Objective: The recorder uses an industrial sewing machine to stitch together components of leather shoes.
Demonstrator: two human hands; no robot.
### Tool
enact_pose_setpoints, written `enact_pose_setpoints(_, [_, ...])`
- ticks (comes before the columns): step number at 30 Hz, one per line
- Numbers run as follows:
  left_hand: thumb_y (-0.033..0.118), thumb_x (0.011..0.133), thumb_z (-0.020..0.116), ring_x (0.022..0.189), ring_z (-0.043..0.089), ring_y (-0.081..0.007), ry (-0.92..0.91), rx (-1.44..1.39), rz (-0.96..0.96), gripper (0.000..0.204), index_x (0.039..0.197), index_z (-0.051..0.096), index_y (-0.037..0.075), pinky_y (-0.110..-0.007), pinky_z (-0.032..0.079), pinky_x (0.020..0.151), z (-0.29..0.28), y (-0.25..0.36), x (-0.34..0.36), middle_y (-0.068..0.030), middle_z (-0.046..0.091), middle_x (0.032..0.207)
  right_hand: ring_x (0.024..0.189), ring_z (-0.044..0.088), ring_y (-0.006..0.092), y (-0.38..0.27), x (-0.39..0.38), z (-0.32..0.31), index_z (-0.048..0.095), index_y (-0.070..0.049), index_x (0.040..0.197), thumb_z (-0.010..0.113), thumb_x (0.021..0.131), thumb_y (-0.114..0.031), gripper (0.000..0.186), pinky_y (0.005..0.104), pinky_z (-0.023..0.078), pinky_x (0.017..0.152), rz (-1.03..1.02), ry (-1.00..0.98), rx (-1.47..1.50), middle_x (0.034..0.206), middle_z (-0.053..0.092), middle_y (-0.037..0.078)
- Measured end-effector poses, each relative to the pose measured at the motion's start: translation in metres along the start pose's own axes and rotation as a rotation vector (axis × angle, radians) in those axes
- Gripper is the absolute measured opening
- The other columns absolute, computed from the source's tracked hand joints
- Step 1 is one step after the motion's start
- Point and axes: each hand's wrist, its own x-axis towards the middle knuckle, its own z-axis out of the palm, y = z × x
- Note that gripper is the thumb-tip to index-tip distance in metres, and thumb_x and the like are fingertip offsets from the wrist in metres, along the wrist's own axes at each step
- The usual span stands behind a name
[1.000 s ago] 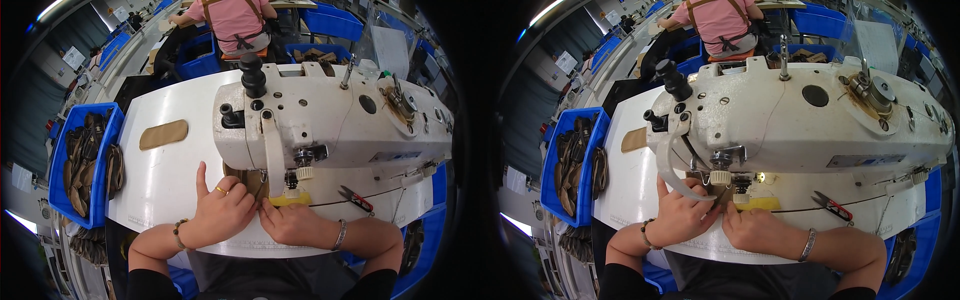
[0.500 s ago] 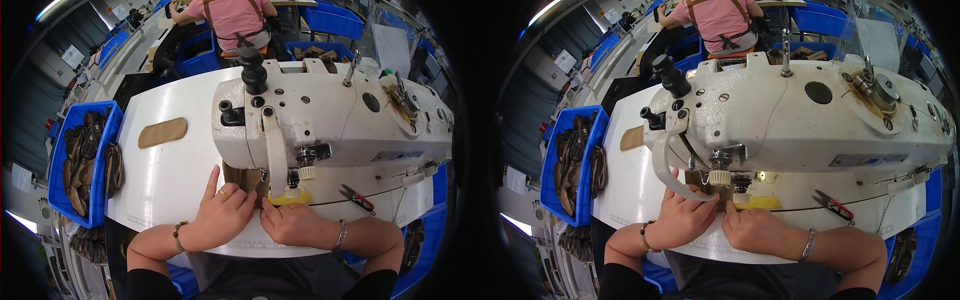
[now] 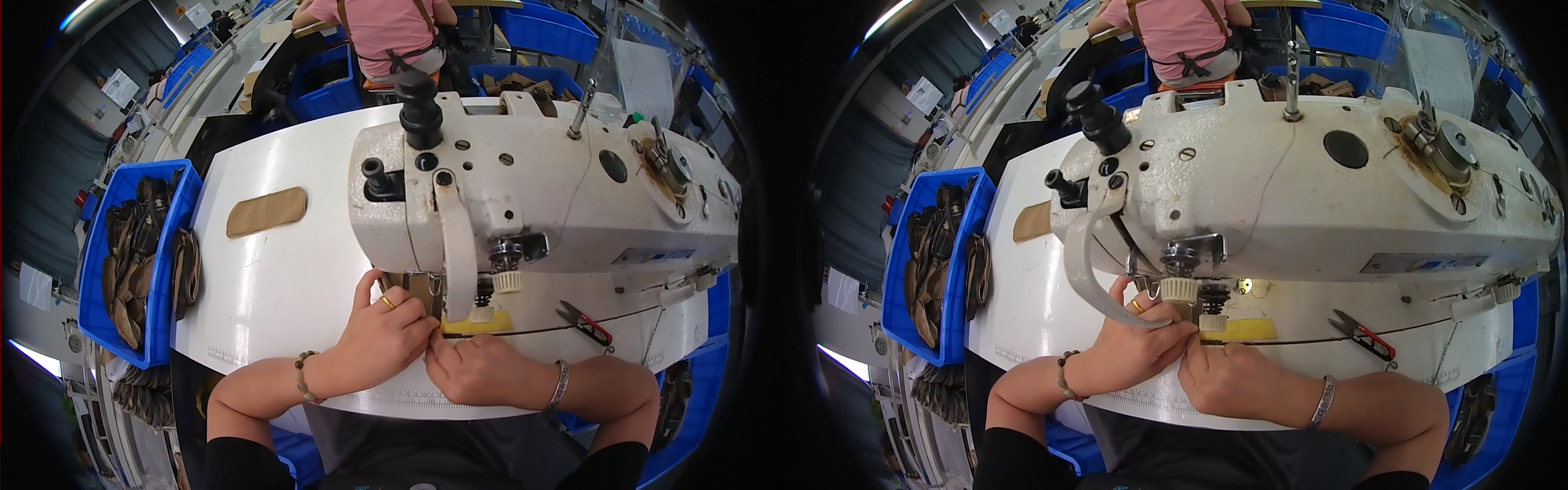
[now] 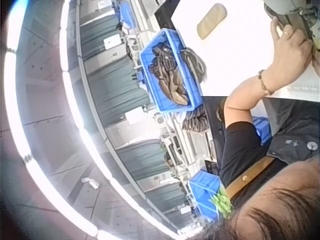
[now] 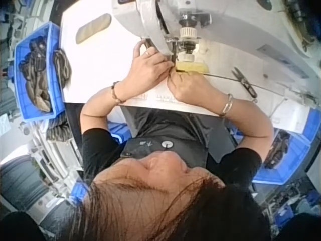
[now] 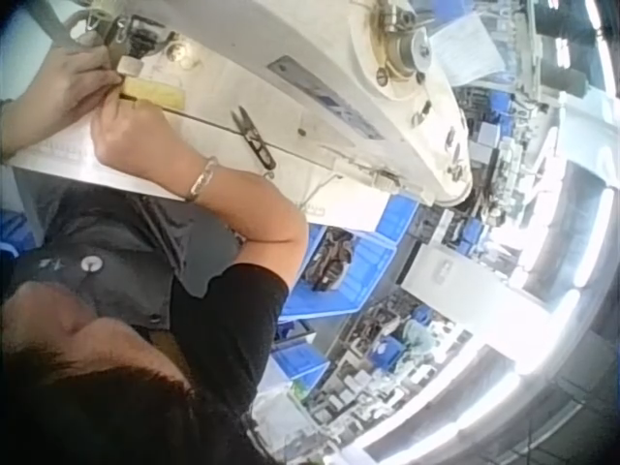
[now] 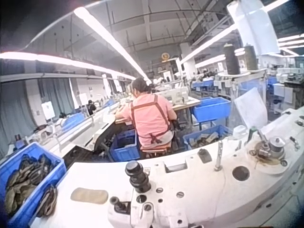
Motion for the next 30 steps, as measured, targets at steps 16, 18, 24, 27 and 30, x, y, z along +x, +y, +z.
enact_pose_setpoints(16, [0.018,0.077,0.074,0.090,0.060,-0.0200,0.062,-0.042,-0.071,0.013,0.089,0.073,0.012,-0.045,0.037,0.098,0.013,-0.021,0.018,0.0005,0.066,0.091,0.050,0.059,0.0139,0.017,0.002,0.013,0.068,0.004,0.096,0.063,0.076,-0.012,0.026,0.0268,0.046,0.044,0.114,0.051,0.008,0.081,0.070,0.017])
enact_pose_setpoints(18, [0.016,0.080,0.072,0.083,0.063,-0.0239,0.021,-0.084,-0.101,0.013,0.091,0.073,0.010,-0.042,0.039,0.093,0.014,-0.027,0.020,-0.0050,0.068,0.089,0.045,0.057,0.0141,0.016,0.001,0.016,0.068,0.005,0.103,0.063,0.075,-0.012,0.033,0.0285,0.047,0.043,0.184,-0.001,0.001,0.070,0.068,0.011])
enact_pose_setpoints(24, [0.013,0.082,0.070,0.086,0.065,-0.0323,-0.125,-0.312,-0.137,0.022,0.102,0.072,0.005,-0.044,0.050,0.082,-0.016,-0.034,0.027,-0.0137,0.067,0.087,0.082,0.069,0.0217,0.016,-0.004,0.016,0.072,-0.001,0.099,0.065,0.077,-0.011,0.026,0.0312,0.054,0.055,0.237,-0.072,0.048,0.096,0.071,0.013])
enact_pose_setpoints(27, [0.011,0.082,0.070,0.089,0.065,-0.0356,-0.226,-0.435,-0.285,0.024,0.106,0.071,0.005,-0.043,0.052,0.079,-0.035,-0.044,0.026,-0.0158,0.067,0.092,0.082,0.069,0.0223,0.016,-0.006,0.016,0.072,-0.001,0.100,0.065,0.077,-0.010,0.026,0.0311,0.055,0.056,0.239,-0.073,0.021,0.095,0.070,0.013])
enact_pose_setpoints(30, [0.012,0.081,0.072,0.098,0.064,-0.0313,-0.239,-0.374,-0.176,0.025,0.105,0.072,0.008,-0.045,0.046,0.092,-0.024,-0.053,0.019,-0.0105,0.069,0.096,0.084,0.069,0.0224,0.016,-0.001,0.012,0.071,-0.001,0.100,0.064,0.077,-0.009,0.026,0.0311,0.056,0.056,0.228,-0.095,0.032,0.096,0.070,0.014])
